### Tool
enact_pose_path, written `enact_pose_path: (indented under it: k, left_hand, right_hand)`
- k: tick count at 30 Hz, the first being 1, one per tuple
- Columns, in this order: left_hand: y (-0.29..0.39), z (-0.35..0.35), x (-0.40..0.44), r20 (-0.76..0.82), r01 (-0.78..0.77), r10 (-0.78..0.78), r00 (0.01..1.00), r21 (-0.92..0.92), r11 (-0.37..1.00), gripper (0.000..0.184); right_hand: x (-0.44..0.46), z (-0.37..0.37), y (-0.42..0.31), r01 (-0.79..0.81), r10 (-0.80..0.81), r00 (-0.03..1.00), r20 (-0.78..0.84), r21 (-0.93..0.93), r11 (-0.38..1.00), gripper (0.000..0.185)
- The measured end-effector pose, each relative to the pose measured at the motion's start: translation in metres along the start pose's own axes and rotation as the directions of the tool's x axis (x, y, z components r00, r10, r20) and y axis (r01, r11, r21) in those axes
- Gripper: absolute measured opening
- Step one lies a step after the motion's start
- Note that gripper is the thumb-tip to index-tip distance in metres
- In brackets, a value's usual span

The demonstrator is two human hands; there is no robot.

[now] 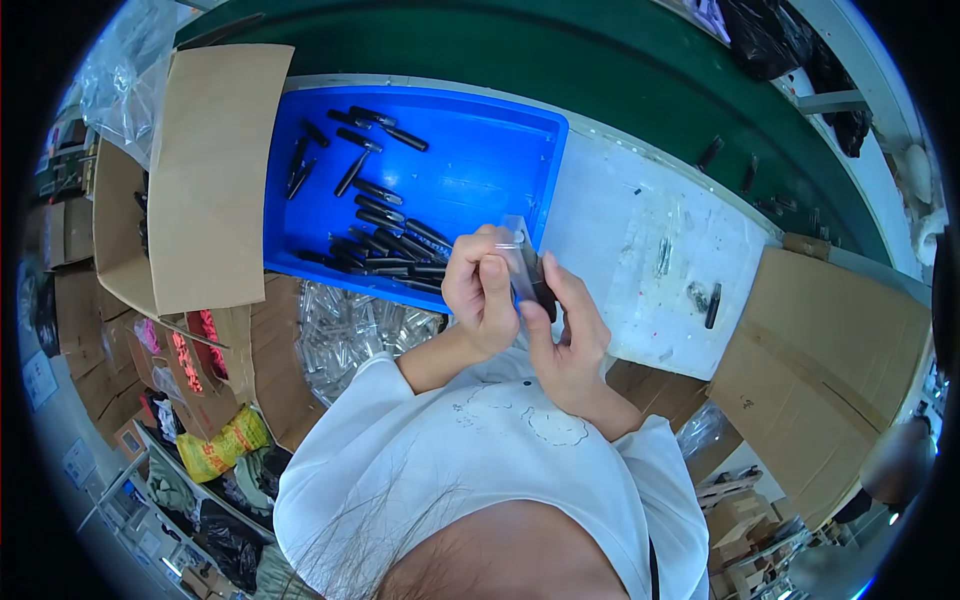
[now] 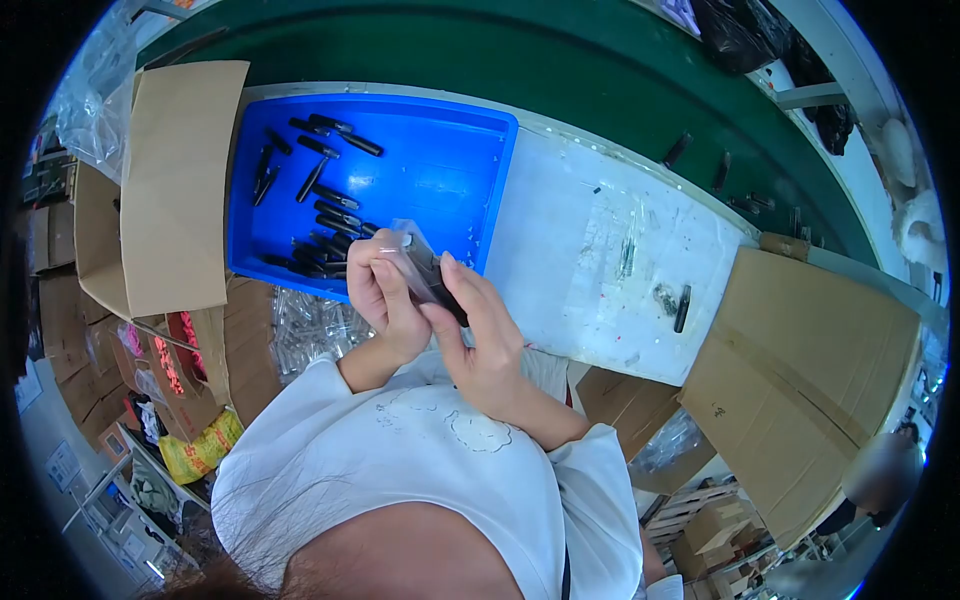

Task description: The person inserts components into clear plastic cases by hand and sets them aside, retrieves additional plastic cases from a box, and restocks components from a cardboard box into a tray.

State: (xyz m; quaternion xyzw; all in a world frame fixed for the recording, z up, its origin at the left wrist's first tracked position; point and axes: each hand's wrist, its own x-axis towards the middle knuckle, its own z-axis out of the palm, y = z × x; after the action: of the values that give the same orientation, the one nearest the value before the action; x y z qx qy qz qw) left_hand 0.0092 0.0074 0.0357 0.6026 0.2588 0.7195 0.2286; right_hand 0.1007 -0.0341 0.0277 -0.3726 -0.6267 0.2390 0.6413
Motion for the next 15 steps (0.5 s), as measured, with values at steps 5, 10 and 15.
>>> enact_pose_path:
  k: [5, 10, 15]
  left_hand:
    - [-0.002, 0.007, 0.007, 0.037, 0.052, -0.051, 0.998, -0.046, 0.998, 0.018]
    - [-0.02, 0.021, 0.014, 0.038, 0.099, -0.096, 0.995, -0.078, 0.992, 0.018]
    - [-0.03, 0.029, 0.016, -0.007, 0.124, -0.126, 0.992, -0.119, 0.985, 0.012]
  right_hand:
    - [0.004, -0.008, 0.004, -0.215, 0.218, 0.976, 0.013, 0.241, 0.946, 0.033]
    - [0.019, -0.015, 0.021, -0.324, 0.334, 0.942, 0.03, 0.328, 0.887, 0.031]
    - [0.043, -0.031, 0.032, -0.48, 0.501, 0.864, 0.054, 0.391, 0.786, 0.032]
